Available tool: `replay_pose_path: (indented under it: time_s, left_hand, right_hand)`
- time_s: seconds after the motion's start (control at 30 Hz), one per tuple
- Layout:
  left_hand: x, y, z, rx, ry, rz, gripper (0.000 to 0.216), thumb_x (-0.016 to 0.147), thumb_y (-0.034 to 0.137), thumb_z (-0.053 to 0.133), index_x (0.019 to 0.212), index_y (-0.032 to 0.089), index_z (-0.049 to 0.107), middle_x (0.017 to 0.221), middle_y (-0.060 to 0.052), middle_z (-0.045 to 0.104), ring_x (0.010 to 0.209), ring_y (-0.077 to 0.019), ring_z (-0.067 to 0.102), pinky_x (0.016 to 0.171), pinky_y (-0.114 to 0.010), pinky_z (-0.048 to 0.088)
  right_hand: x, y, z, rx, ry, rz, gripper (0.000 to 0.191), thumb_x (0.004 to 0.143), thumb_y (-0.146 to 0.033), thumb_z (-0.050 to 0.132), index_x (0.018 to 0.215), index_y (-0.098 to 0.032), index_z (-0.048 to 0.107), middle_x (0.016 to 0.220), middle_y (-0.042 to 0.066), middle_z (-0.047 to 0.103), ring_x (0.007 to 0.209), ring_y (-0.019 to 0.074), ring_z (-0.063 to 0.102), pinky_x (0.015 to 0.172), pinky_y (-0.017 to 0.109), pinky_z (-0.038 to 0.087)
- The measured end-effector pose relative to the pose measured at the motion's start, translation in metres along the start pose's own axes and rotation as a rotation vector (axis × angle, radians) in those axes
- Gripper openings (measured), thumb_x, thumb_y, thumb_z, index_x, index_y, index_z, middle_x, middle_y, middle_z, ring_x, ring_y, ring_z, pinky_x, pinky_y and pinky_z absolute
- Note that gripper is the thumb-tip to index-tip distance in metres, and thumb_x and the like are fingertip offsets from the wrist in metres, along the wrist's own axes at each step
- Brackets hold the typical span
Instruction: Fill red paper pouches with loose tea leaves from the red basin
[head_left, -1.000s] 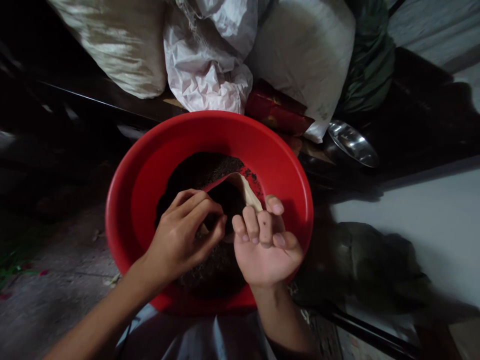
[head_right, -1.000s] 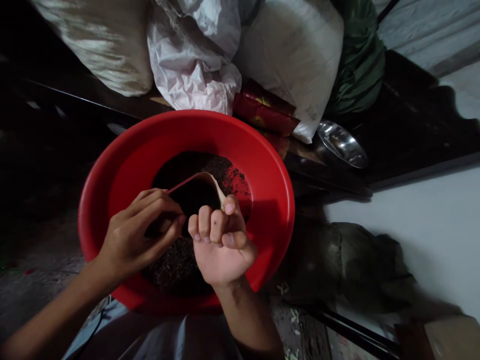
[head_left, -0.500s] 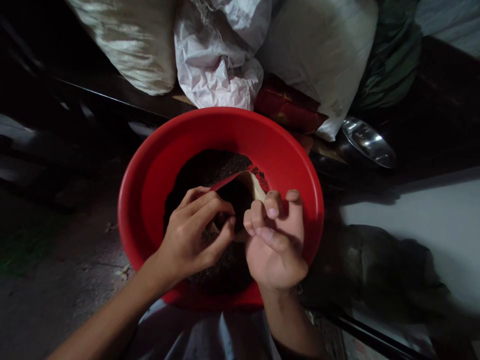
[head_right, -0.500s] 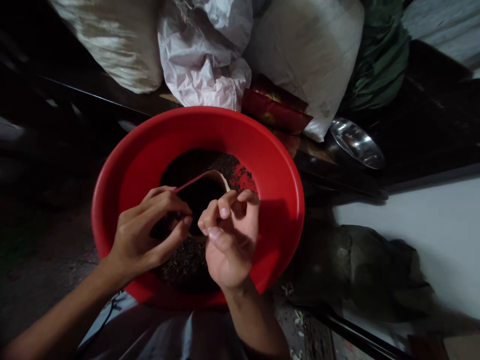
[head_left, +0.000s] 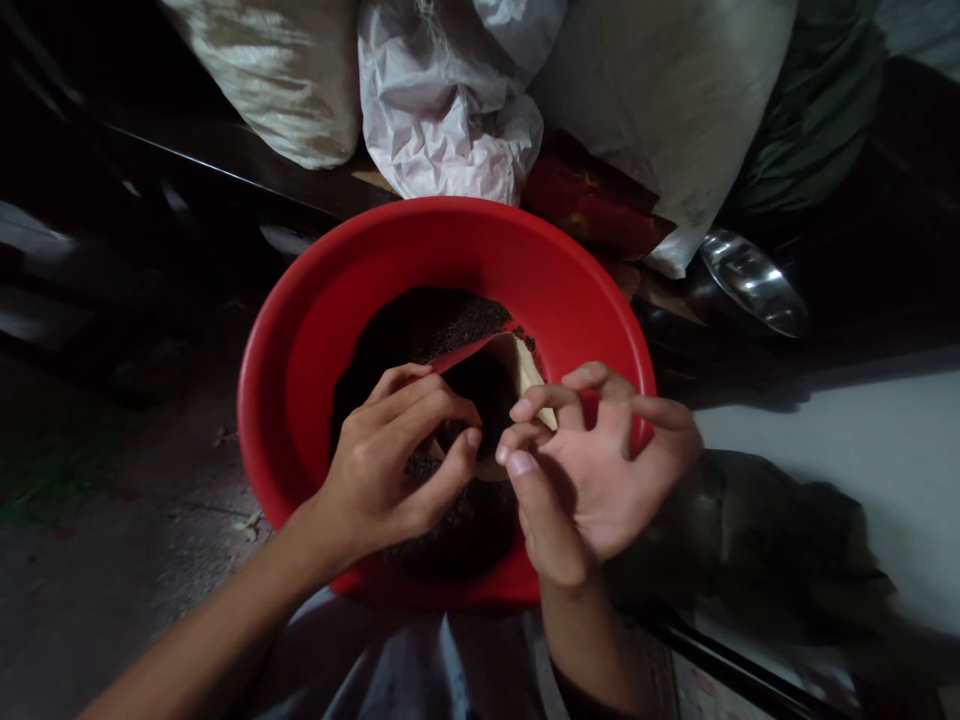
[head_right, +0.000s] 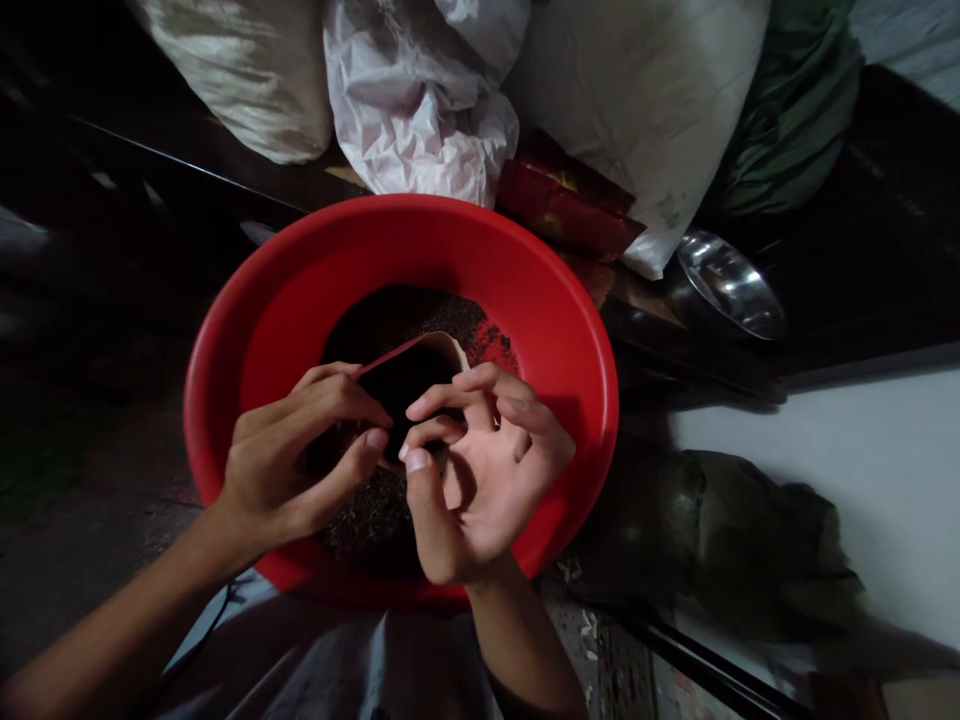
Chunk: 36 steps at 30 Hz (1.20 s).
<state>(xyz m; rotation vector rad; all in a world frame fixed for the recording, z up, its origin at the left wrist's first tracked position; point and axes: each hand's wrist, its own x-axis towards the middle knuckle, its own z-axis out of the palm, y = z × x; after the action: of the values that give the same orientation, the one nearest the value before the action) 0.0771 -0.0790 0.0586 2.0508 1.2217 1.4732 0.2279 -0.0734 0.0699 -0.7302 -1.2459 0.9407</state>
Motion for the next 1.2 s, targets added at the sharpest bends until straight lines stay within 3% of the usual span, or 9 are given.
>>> replay_pose_path:
  time_s: [0.2, 0.37, 0.53, 0.63, 0.77, 0.87, 1.0, 1.1, 1.2]
  left_hand:
    - [-0.001, 0.0, 0.001, -0.014, -0.032, 0.002, 0.006, 0.096, 0.017, 0.061, 0.095, 0.022, 0.064, 0.079, 0.002, 0.073, 0.072, -0.0124, 0.067, 0.103, -0.04, 0.053]
    - [-0.003, -0.003, 0.0, 0.002, -0.025, 0.007, 0.003, 0.095, 0.018, 0.065, 0.096, 0.021, 0.065, 0.079, 0.003, 0.072, 0.071, -0.0116, 0.066, 0.104, -0.041, 0.053]
    - [-0.001, -0.007, -0.004, 0.072, -0.099, 0.014, 0.004, 0.099, 0.018, 0.061, 0.1, 0.021, 0.064, 0.081, 0.002, 0.07, 0.073, -0.0113, 0.065, 0.106, -0.04, 0.051]
    - [0.002, -0.008, -0.004, 0.145, -0.142, 0.022, 0.006, 0.1, 0.021, 0.056, 0.095, 0.021, 0.059, 0.078, 0.003, 0.065, 0.072, -0.0121, 0.061, 0.104, -0.039, 0.051]
    - [0.006, -0.008, -0.002, 0.182, -0.168, 0.055, 0.008, 0.099, 0.021, 0.052, 0.092, 0.021, 0.055, 0.077, 0.002, 0.063, 0.07, -0.0132, 0.059, 0.1, -0.038, 0.052]
    - [0.006, -0.008, -0.003, 0.149, -0.176, 0.054, 0.007, 0.097, 0.018, 0.049, 0.094, 0.021, 0.054, 0.077, 0.002, 0.064, 0.07, -0.0135, 0.059, 0.099, -0.038, 0.051]
    - [0.004, -0.008, -0.008, 0.082, -0.188, 0.027, 0.014, 0.099, 0.015, 0.044, 0.09, 0.022, 0.052, 0.074, 0.004, 0.061, 0.065, -0.0113, 0.055, 0.103, -0.039, 0.049]
    - [0.001, -0.01, -0.008, 0.077, -0.18, 0.036, 0.013, 0.103, 0.017, 0.048, 0.092, 0.021, 0.052, 0.075, 0.005, 0.059, 0.067, -0.0105, 0.056, 0.105, -0.038, 0.047]
    - [0.0, -0.011, -0.006, 0.074, -0.15, 0.047, 0.004, 0.102, 0.018, 0.055, 0.103, 0.022, 0.054, 0.085, 0.002, 0.064, 0.077, -0.0123, 0.062, 0.104, -0.037, 0.048]
  right_hand:
    - [-0.003, 0.007, -0.002, -0.137, 0.005, -0.099, 0.063, 0.076, 0.0, 0.072, 0.12, -0.041, 0.052, 0.122, 0.003, 0.056, 0.09, 0.0197, 0.069, 0.056, 0.033, 0.061]
    - [-0.011, 0.016, -0.008, -0.187, -0.098, -0.058, 0.073, 0.074, 0.005, 0.072, 0.12, -0.049, 0.056, 0.121, -0.001, 0.062, 0.106, 0.0232, 0.07, 0.07, 0.04, 0.064]
    - [-0.01, 0.021, -0.012, -0.137, -0.157, -0.05, 0.066, 0.08, -0.003, 0.073, 0.123, -0.05, 0.058, 0.121, -0.001, 0.066, 0.112, 0.025, 0.068, 0.079, 0.045, 0.066]
    - [-0.006, 0.018, -0.011, -0.208, -0.221, -0.067, 0.063, 0.089, -0.006, 0.065, 0.134, -0.049, 0.057, 0.123, 0.0, 0.066, 0.115, 0.0255, 0.067, 0.084, 0.048, 0.064]
    - [-0.006, 0.016, -0.007, -0.304, -0.242, -0.172, 0.072, 0.085, 0.0, 0.06, 0.143, -0.043, 0.051, 0.124, 0.004, 0.06, 0.109, 0.0242, 0.067, 0.073, 0.042, 0.063]
    - [-0.008, 0.013, -0.003, -0.236, -0.13, -0.194, 0.073, 0.08, 0.002, 0.063, 0.136, -0.044, 0.052, 0.119, 0.003, 0.058, 0.096, 0.0212, 0.066, 0.061, 0.035, 0.06]
    - [-0.005, 0.003, 0.001, -0.001, 0.063, 0.0, 0.081, 0.078, -0.004, 0.067, 0.137, -0.055, 0.046, 0.116, -0.001, 0.055, 0.088, 0.0174, 0.062, 0.059, 0.03, 0.057]
    - [0.001, -0.001, -0.001, 0.134, 0.057, 0.165, 0.075, 0.074, -0.01, 0.067, 0.133, -0.053, 0.051, 0.117, -0.001, 0.053, 0.085, 0.0149, 0.057, 0.054, 0.025, 0.051]
    - [0.006, 0.002, -0.003, 0.176, 0.047, 0.175, 0.074, 0.071, -0.012, 0.068, 0.133, -0.049, 0.053, 0.118, 0.001, 0.054, 0.083, 0.015, 0.057, 0.051, 0.024, 0.048]
